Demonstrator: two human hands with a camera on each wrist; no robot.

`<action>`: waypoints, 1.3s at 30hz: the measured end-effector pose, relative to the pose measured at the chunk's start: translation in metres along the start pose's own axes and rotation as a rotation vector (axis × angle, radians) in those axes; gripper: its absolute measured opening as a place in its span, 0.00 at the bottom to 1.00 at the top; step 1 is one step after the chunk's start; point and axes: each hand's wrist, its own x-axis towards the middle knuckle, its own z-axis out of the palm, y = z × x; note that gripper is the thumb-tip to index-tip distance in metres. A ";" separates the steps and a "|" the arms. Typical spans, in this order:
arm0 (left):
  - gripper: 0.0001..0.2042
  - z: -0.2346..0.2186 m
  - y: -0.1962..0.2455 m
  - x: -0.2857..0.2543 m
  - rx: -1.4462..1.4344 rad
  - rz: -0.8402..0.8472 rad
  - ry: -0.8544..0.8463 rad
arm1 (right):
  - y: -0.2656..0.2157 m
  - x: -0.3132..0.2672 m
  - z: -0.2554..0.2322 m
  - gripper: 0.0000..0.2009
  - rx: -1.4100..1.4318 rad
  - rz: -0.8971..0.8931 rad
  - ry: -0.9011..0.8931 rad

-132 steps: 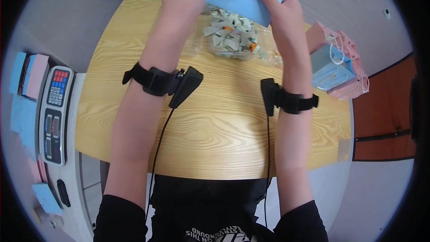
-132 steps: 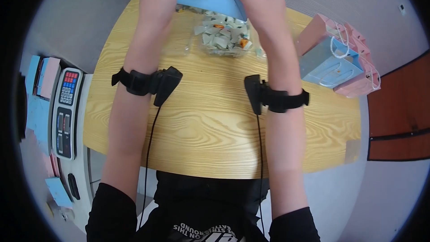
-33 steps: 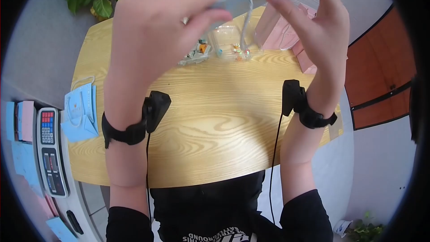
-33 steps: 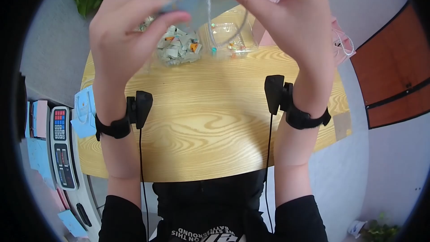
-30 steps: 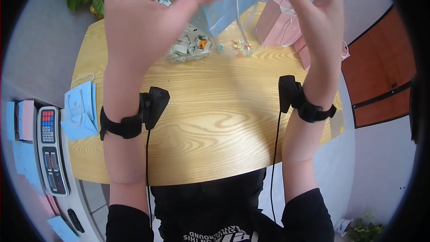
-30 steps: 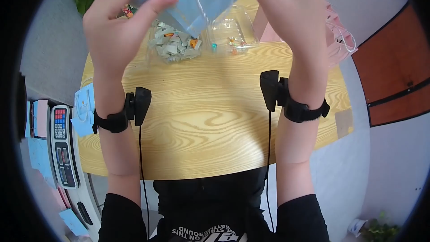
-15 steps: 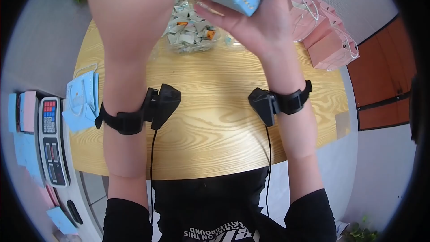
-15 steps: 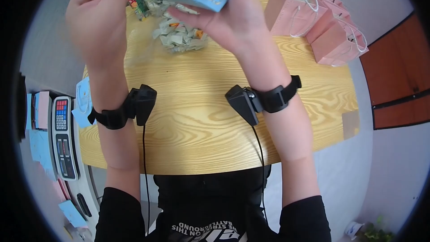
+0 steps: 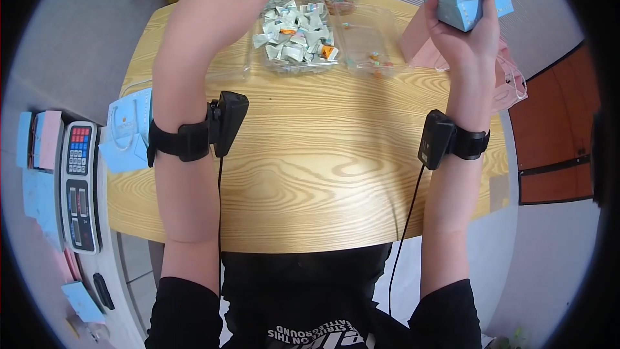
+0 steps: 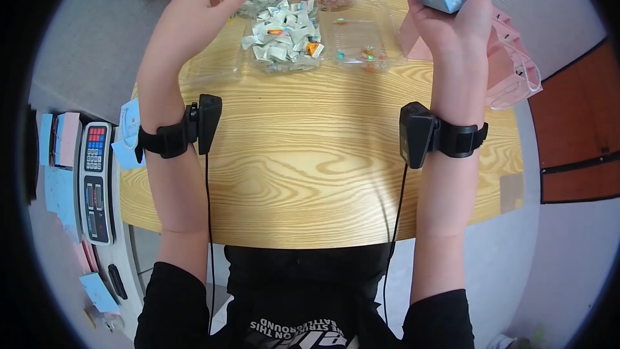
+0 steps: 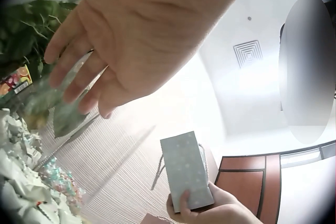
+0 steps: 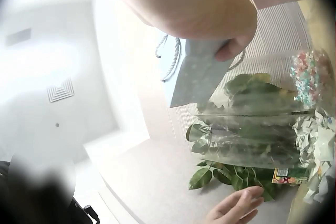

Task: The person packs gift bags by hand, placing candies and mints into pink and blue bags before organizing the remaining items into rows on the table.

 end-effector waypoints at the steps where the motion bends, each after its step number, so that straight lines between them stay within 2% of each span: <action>1: 0.19 0.003 0.000 0.000 0.067 0.010 -0.066 | -0.001 -0.005 0.005 0.21 -0.040 -0.066 0.032; 2: 0.19 0.008 -0.001 0.000 0.063 0.012 -0.066 | -0.003 -0.008 0.009 0.21 -0.080 -0.132 0.065; 5: 0.18 0.035 -0.002 0.000 0.078 0.108 -0.044 | -0.014 -0.007 0.009 0.19 -0.069 -0.170 0.125; 7: 0.17 0.063 0.006 0.001 0.166 0.464 0.115 | -0.022 -0.008 0.010 0.19 -0.098 -0.197 0.170; 9: 0.17 0.092 0.030 -0.001 0.066 0.651 0.046 | -0.031 -0.007 0.004 0.18 -0.129 -0.222 0.217; 12: 0.16 0.133 0.043 -0.016 0.128 0.727 0.047 | -0.055 0.003 -0.019 0.18 -0.228 -0.201 0.196; 14: 0.15 0.136 0.043 -0.016 0.193 0.679 0.012 | -0.066 0.004 -0.031 0.21 -0.378 -0.139 0.137; 16: 0.14 0.140 0.040 -0.014 0.264 0.643 -0.031 | -0.070 0.006 -0.040 0.20 -0.391 -0.137 0.167; 18: 0.12 0.143 0.037 -0.008 0.251 0.635 0.025 | -0.073 0.009 -0.045 0.19 -0.398 -0.137 0.189; 21: 0.10 0.142 0.038 -0.006 0.246 0.622 0.037 | -0.074 0.012 -0.050 0.20 -0.561 -0.116 0.218; 25: 0.10 0.137 0.034 -0.004 0.203 0.637 0.059 | -0.068 0.011 -0.050 0.24 -0.730 -0.071 0.198; 27: 0.11 0.138 0.032 -0.004 0.149 0.656 0.130 | -0.065 0.014 -0.052 0.25 -0.807 -0.057 0.203; 33: 0.10 0.142 0.029 -0.002 0.140 0.650 0.129 | -0.055 0.026 -0.058 0.27 -0.978 -0.023 0.145; 37: 0.10 0.142 0.029 0.000 0.181 0.638 0.092 | -0.035 0.002 -0.035 0.29 -1.021 -0.068 0.047; 39: 0.10 0.142 0.029 0.000 0.156 0.647 0.126 | -0.030 -0.005 -0.025 0.30 -1.030 -0.085 -0.006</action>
